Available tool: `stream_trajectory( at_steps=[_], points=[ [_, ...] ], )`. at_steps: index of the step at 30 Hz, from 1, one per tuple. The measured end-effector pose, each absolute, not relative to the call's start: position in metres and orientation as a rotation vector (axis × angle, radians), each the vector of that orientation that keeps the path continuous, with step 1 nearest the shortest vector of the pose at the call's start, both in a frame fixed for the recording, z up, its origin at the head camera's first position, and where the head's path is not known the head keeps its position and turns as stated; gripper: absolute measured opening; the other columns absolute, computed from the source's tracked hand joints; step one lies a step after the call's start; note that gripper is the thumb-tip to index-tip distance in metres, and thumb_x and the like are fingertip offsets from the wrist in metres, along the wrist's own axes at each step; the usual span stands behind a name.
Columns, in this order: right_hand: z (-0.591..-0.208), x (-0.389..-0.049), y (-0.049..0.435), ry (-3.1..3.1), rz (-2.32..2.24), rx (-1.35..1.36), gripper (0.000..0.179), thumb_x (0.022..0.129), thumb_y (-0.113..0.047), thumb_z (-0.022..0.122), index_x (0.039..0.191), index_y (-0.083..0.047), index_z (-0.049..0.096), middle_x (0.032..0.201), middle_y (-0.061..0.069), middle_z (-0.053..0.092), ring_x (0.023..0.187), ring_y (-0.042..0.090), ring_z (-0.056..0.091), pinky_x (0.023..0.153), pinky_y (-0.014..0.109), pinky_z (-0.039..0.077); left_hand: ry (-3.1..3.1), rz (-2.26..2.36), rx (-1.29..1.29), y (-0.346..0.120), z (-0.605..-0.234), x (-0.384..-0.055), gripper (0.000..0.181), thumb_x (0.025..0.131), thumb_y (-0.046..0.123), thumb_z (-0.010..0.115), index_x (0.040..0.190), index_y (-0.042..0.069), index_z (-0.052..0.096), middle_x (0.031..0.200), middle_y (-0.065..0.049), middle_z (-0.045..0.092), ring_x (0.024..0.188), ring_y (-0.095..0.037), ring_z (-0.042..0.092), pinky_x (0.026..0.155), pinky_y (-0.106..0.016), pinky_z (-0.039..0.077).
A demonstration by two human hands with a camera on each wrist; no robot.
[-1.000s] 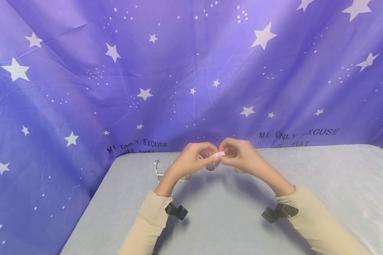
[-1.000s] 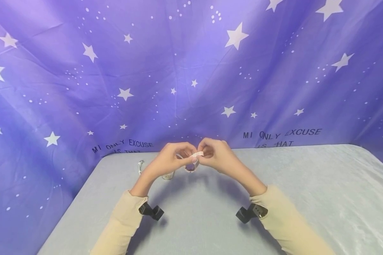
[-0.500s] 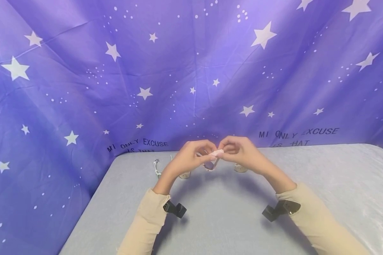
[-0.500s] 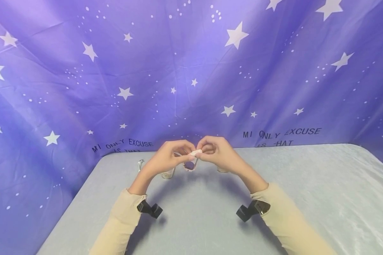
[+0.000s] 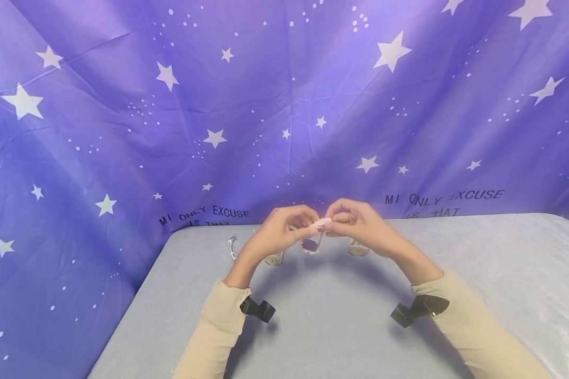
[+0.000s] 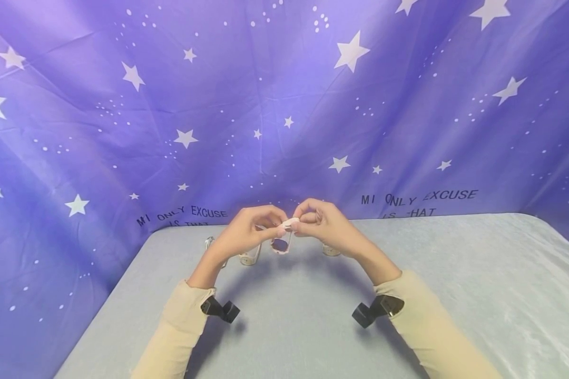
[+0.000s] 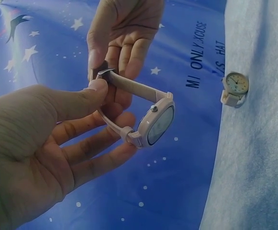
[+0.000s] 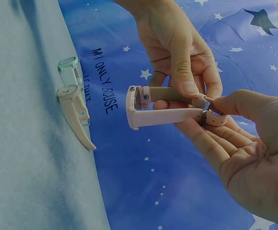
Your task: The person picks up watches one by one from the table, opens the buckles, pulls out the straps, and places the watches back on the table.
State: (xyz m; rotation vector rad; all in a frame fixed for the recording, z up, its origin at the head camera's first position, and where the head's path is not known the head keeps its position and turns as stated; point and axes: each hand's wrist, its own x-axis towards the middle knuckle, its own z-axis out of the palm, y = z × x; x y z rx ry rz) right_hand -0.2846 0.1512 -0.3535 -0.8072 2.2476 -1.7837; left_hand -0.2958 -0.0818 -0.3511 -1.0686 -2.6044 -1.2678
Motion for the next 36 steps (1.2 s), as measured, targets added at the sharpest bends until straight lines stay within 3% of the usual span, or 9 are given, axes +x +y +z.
stream_trajectory(
  at_steps=[12, 20, 27, 31, 36],
  points=[
    [-0.3524, -0.2837, 0.1512, 2.205, -1.811, -0.822, 0.021, 0.098, -0.006, 0.065, 0.113, 0.005, 0.054, 0.108, 0.021, 0.076, 0.100, 0.024, 0.075, 0.093, 0.036, 0.061, -2.595, -1.277, -1.061, -0.0840, -0.3507, -0.2965, 0.014, 0.092, 0.016, 0.076, 0.105, 0.012, 0.073, 0.093, -0.002, 0.076, 0.085, -0.012, 0.071, 0.084, -0.027, 0.060],
    [-0.3516, -0.2836, 0.1523, 2.165, -1.820, -0.858, 0.017, 0.101, -0.007, 0.061, 0.112, 0.002, 0.052, 0.111, 0.020, 0.076, 0.109, 0.039, 0.072, 0.097, 0.039, 0.059, -2.600, -1.267, -1.064, -0.0861, -0.3494, -0.2961, 0.017, 0.093, 0.016, 0.075, 0.109, 0.011, 0.073, 0.096, -0.003, 0.076, 0.087, -0.013, 0.070, 0.084, -0.027, 0.059],
    [-0.3533, -0.2854, 0.1534, 2.169, -1.810, -0.849, 0.016, 0.104, -0.010, 0.056, 0.114, 0.000, 0.049, 0.112, 0.019, 0.075, 0.110, 0.031, 0.073, 0.099, 0.044, 0.058, -2.596, -1.271, -1.060, -0.0871, -0.3481, -0.2955, 0.019, 0.093, 0.017, 0.075, 0.111, 0.011, 0.073, 0.096, -0.004, 0.076, 0.087, -0.014, 0.071, 0.085, -0.029, 0.060],
    [-0.3533, -0.2854, 0.1528, 2.165, -1.808, -0.837, 0.020, 0.105, -0.012, 0.055, 0.118, 0.001, 0.046, 0.114, 0.022, 0.074, 0.114, 0.037, 0.070, 0.099, 0.044, 0.058, -2.597, -1.275, -1.035, -0.0860, -0.3478, -0.2950, 0.017, 0.093, 0.017, 0.075, 0.109, 0.011, 0.073, 0.095, -0.004, 0.076, 0.085, -0.012, 0.071, 0.083, -0.028, 0.059],
    [-0.3541, -0.2858, 0.1512, 2.169, -1.807, -0.841, 0.027, 0.105, -0.011, 0.054, 0.128, -0.001, 0.043, 0.121, 0.026, 0.071, 0.115, 0.033, 0.070, 0.100, 0.044, 0.057, -2.612, -1.335, -0.988, -0.0839, -0.3474, -0.2942, 0.018, 0.091, 0.016, 0.076, 0.108, 0.010, 0.074, 0.092, -0.004, 0.075, 0.082, -0.011, 0.068, 0.079, -0.028, 0.059]
  ],
)
